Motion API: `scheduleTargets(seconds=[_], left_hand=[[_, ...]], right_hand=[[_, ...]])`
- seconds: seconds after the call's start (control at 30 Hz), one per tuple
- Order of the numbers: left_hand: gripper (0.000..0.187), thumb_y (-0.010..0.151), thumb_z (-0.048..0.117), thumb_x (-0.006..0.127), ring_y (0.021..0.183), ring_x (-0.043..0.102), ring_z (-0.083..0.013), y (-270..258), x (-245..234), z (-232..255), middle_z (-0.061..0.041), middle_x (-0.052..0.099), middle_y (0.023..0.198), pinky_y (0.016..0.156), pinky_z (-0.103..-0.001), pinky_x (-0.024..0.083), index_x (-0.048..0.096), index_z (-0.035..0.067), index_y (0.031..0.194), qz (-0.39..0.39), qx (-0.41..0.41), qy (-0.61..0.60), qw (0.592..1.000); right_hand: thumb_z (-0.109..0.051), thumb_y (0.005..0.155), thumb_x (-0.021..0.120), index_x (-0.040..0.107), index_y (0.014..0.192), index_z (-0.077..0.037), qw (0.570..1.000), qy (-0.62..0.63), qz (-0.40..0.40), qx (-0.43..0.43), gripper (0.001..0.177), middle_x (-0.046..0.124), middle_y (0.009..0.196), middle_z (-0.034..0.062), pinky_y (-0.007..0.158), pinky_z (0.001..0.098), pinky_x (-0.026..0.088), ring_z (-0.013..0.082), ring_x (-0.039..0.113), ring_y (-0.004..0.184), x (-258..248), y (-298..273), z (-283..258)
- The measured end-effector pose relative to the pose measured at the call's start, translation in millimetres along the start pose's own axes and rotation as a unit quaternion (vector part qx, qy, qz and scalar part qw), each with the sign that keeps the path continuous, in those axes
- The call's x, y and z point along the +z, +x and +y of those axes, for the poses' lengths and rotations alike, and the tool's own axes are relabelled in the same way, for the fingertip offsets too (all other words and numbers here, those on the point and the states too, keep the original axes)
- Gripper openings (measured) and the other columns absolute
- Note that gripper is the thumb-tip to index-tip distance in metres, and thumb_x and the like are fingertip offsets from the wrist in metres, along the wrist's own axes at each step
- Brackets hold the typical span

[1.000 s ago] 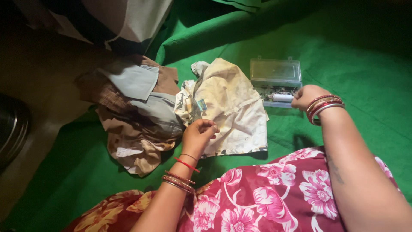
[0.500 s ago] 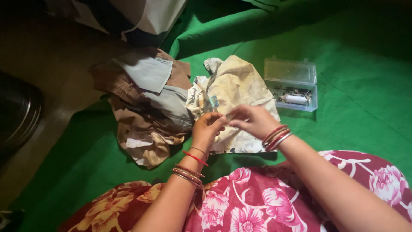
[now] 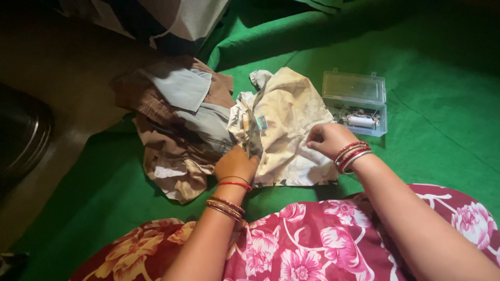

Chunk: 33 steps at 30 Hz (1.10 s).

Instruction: The person sits with a garment on their lap and mends it by hand. They pull thread from a red spool, thread a needle, and stitch the fabric, taking the needle and thread from a small plastic sewing kit box beside them.

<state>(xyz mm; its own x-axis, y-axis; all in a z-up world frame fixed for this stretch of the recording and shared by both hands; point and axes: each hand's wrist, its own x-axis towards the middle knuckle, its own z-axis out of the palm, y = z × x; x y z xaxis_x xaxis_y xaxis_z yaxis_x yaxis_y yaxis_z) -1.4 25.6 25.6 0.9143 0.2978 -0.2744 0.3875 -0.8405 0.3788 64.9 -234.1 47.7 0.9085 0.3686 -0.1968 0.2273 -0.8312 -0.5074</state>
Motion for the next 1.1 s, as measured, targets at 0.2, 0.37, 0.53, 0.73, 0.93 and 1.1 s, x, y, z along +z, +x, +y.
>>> scheduleTargets(seconds=[0.2,0.37,0.53,0.73,0.93,1.1], left_hand=[[0.043,0.09,0.048,0.055,0.092,0.078,-0.0319,3.6,-25.6,-0.2,-0.014,0.086,0.094,0.086,-0.045,0.058,0.076,0.01,0.091,-0.071,-0.021,-0.163,0.984],[0.051,0.085,0.056,0.069,0.105,0.07,-0.0375,-1.8,-20.1,-2.8,-0.018,0.072,0.112,0.089,-0.047,0.056,0.075,0.01,0.107,-0.099,-0.027,0.049,0.994],[0.046,0.081,0.052,0.069,0.102,0.069,-0.0367,11.9,-1.0,-10.5,-0.015,0.073,0.113,0.088,-0.049,0.055,0.077,0.015,0.108,-0.114,0.007,-0.014,0.993],[0.03,0.096,0.024,0.064,0.067,0.069,-0.0283,43.4,24.8,-17.5,-0.018,0.065,0.083,0.068,-0.045,0.063,0.064,-0.004,0.084,-0.147,-0.02,-0.581,0.8],[0.018,0.09,0.017,0.059,0.069,0.074,-0.025,55.5,26.7,-23.8,-0.011,0.069,0.081,0.067,-0.038,0.065,0.06,-0.001,0.092,-0.113,-0.083,-0.715,0.684],[0.026,0.089,0.022,0.068,0.093,0.065,-0.0345,32.1,-1.5,-12.3,-0.017,0.063,0.104,0.081,-0.052,0.055,0.061,0.001,0.103,0.159,0.043,-0.458,0.873]], right_hand=[[-0.007,0.081,0.073,0.064,0.102,-0.007,0.977,0.189,0.067,-0.072,0.023,0.071,0.088,0.0102,0.073,0.0366,0.059,0.0252,0.073,0.079,18.0,-1.3,-20.0],[-0.004,0.083,0.073,0.077,0.095,-0.01,0.974,0.089,0.076,-0.193,0.014,0.075,0.094,0.009,0.079,0.0367,0.058,0.0267,0.072,0.089,28.3,-2.9,-24.7],[-0.01,0.085,0.075,0.079,0.103,-0.011,0.984,0.103,0.059,-0.136,0.019,0.075,0.1,0.008,0.082,0.0358,0.06,0.024,0.074,0.092,25.9,-7.1,-33.3],[-0.02,0.073,0.088,0.067,0.118,-0.004,0.962,0.195,0.039,-0.185,0.052,0.065,0.115,0.0124,0.085,0.0349,0.059,0.0224,0.069,0.103,31.2,-22.1,-62.3],[-0.015,0.078,0.08,0.067,0.119,0.0,0.953,0.216,0.097,-0.189,0.046,0.065,0.113,0.0113,0.081,0.0308,0.06,0.0187,0.072,0.096,44.5,-26.7,-66.2],[-0.015,0.091,0.073,0.076,0.104,0.0,0.9,0.418,0.099,-0.076,0.02,0.077,0.094,0.0037,0.073,0.0228,0.061,0.0082,0.073,0.082,38.1,-11.4,-49.1]])
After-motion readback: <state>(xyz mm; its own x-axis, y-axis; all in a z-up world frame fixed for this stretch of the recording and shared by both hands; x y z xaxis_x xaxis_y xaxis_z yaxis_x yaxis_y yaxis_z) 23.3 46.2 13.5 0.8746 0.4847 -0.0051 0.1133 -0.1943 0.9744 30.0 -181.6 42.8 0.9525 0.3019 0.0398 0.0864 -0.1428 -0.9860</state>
